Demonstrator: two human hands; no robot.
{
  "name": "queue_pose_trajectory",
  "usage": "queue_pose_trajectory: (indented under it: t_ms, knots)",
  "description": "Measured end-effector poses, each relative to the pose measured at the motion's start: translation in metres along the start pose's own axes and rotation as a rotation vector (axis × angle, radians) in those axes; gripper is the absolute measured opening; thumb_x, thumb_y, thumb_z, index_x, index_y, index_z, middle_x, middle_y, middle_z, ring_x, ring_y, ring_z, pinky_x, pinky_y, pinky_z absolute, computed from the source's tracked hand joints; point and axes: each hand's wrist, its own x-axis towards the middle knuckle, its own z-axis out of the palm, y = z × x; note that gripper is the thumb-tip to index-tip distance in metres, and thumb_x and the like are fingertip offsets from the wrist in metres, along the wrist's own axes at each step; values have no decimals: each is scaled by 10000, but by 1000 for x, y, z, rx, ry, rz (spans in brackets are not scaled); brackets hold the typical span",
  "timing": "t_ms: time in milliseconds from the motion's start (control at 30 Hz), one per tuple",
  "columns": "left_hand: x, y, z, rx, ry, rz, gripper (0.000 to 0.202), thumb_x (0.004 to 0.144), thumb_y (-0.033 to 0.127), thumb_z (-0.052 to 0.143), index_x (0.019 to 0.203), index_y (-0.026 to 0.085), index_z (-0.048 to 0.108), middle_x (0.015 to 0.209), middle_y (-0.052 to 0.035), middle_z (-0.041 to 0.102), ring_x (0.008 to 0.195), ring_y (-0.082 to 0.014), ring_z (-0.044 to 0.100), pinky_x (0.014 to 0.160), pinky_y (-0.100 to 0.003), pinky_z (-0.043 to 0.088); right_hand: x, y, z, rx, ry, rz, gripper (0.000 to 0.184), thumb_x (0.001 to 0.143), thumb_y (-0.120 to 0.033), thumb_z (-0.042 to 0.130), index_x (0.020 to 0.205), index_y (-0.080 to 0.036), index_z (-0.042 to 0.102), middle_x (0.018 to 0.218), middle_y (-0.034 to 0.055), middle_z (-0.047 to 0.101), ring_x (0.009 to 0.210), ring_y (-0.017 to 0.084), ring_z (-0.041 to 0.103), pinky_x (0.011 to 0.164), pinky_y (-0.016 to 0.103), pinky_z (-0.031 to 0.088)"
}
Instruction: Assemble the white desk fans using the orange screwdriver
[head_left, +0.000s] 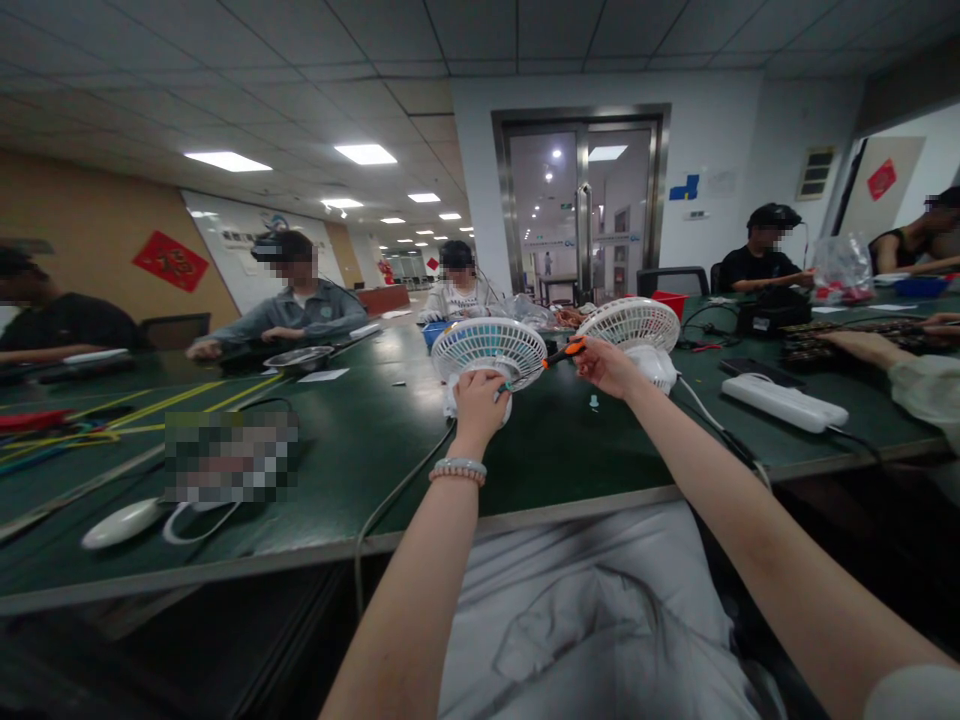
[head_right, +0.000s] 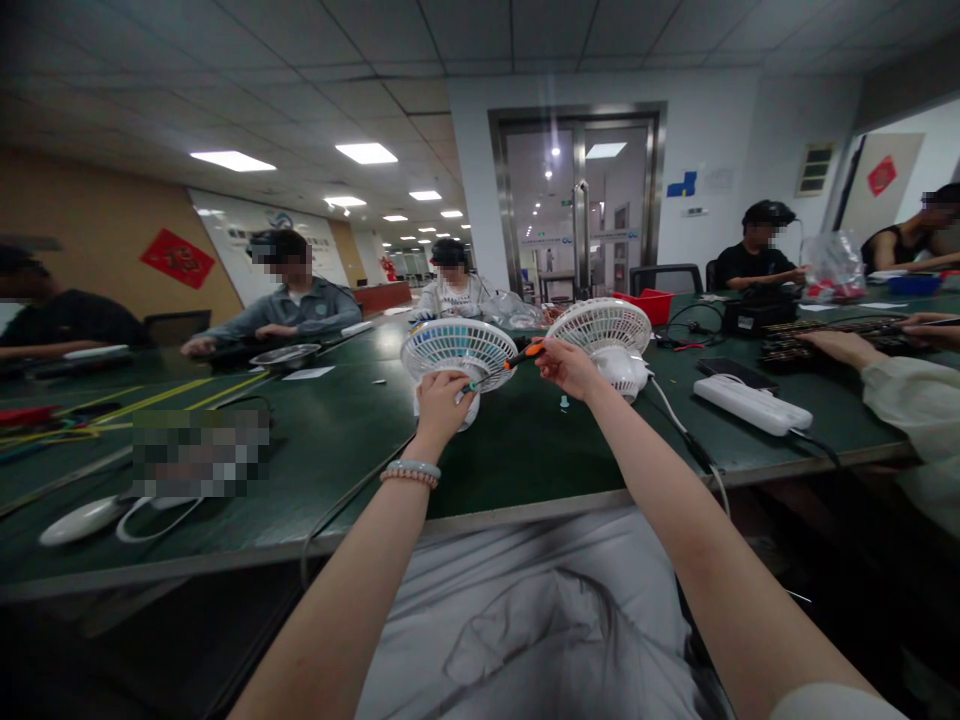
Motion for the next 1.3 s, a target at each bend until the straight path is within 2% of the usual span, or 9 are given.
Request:
queue_pose_trajectory:
  t_ms: [100,200,300,467,667,867,1000,1167,1300]
  knots:
    - [0,0,0,1,-14,-7,212,758,303,538,927,254,656,1064,-37,587,1049,-253,408,859,-418,329,2,3,-1,-72,30,-47,188,681,-332,666,734,-194,550,522,-56,536,463,65,480,481,197,413]
    - [0,0,0,2,-19,-8,215,760,298,535,932,255,655,1070,-39,584,1061,-255,404,866,-416,326,4,5,-1,-109,49,-43,203,659,-322,671,688,-197,514,484,-73,482,442,62,447,465,196,393]
    - [0,0,0,0,-19,-5,218,762,297,531,936,252,654,1070,-40,583,1063,-254,403,869,-412,325,5,6,-2,-149,53,-6,184,685,-341,629,770,-194,560,450,-77,444,404,58,403,433,192,359]
    - [0,-1,1,-3,-1,-6,209,761,298,535,925,250,655,1058,-34,589,1055,-251,404,871,-411,322,1,1,-2,-163,-66,174,261,752,-398,534,891,-186,599,370,-94,314,346,56,282,377,182,249]
    - [0,1,0,-2,-11,-11,204,762,300,534,918,253,656,1065,-38,586,1062,-253,405,873,-416,324,-2,-3,3,-125,-33,239,285,764,-457,517,838,-192,591,389,-74,362,375,69,347,411,197,305]
    - [0,0,1,-15,-10,-10,204,767,301,527,916,255,657,1063,-31,588,1064,-254,406,886,-412,317,-2,0,3,-108,-35,254,443,775,-610,432,842,-194,569,382,-63,384,366,83,363,405,208,320]
    - [0,0,2,-6,-2,-6,206,768,298,524,917,251,657,1060,-32,587,1058,-257,405,882,-415,315,1,5,-1,-170,6,245,526,745,-704,371,712,-198,511,369,-50,401,342,85,354,380,212,307]
    - [1,0,2,-5,-6,-10,203,767,295,524,915,253,657,1060,-29,587,1053,-254,406,882,-415,316,7,12,-5,-280,151,192,494,753,-682,399,651,-201,454,412,-20,467,347,84,382,348,200,285]
    - [1,1,1,-8,-11,-15,202,762,297,532,915,255,656,1060,-28,587,1053,-253,406,875,-416,318,9,14,-5,-379,189,79,467,733,-660,466,627,-206,436,392,-46,399,331,73,338,330,198,259]
